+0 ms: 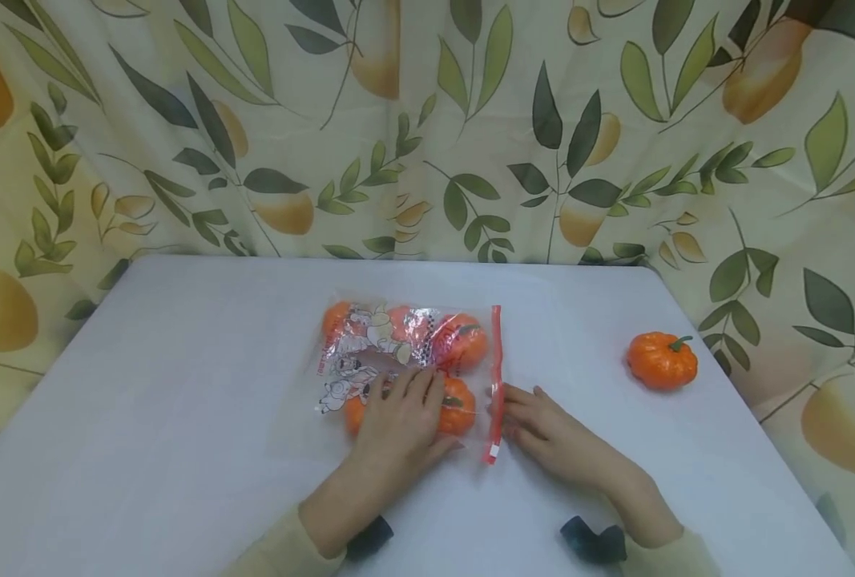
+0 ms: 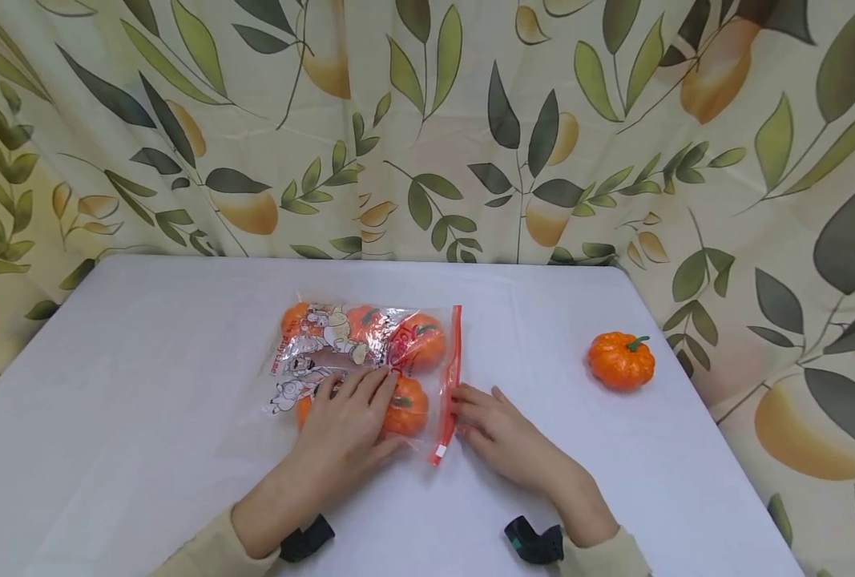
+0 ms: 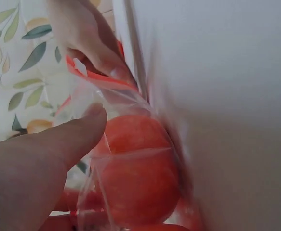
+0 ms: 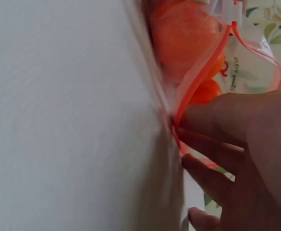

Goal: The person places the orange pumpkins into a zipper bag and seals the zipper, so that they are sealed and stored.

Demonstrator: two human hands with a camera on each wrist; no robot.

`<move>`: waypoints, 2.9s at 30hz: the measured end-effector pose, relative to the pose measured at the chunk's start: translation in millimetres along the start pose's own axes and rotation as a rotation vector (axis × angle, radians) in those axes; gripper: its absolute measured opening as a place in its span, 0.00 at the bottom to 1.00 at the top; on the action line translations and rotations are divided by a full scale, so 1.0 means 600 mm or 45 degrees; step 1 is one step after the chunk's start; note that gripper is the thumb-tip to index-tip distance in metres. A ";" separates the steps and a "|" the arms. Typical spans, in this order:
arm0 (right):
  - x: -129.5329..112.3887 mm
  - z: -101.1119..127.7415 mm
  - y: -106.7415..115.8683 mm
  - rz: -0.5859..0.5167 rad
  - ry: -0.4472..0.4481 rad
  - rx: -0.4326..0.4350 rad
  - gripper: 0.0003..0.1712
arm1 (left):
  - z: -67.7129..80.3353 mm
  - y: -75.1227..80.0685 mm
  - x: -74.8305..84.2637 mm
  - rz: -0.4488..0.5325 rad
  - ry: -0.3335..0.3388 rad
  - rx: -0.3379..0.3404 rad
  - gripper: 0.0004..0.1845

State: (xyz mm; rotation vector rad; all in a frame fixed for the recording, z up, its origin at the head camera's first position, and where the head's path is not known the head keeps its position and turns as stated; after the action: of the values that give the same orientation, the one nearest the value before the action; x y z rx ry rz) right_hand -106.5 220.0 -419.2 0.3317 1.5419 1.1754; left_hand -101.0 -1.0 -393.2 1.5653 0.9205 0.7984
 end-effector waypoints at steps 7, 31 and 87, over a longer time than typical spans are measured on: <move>0.003 -0.003 0.005 0.057 -0.016 0.051 0.24 | -0.004 -0.004 0.005 -0.044 0.032 0.044 0.44; 0.077 0.050 0.162 0.243 -0.278 0.555 0.20 | -0.005 0.004 0.000 0.120 0.058 -0.100 0.45; 0.181 0.072 0.157 0.141 -0.626 0.755 0.33 | 0.001 -0.005 -0.009 0.099 0.045 -0.130 0.43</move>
State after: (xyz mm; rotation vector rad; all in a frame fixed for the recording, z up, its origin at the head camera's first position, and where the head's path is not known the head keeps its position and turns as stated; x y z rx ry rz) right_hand -141.3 365.2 -401.9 1.0299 1.4070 0.6207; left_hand -103.4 -5.7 -396.3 1.5095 0.8358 0.9168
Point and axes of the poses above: each hand's wrist, its own z-axis away from the middle knuckle, its own y-axis out of the back of the hand, x = y × z, the point moved 3 cm from there along -z, towards the middle knuckle, and after that the axes turned 1 degree about y, right-handed, at the moved point
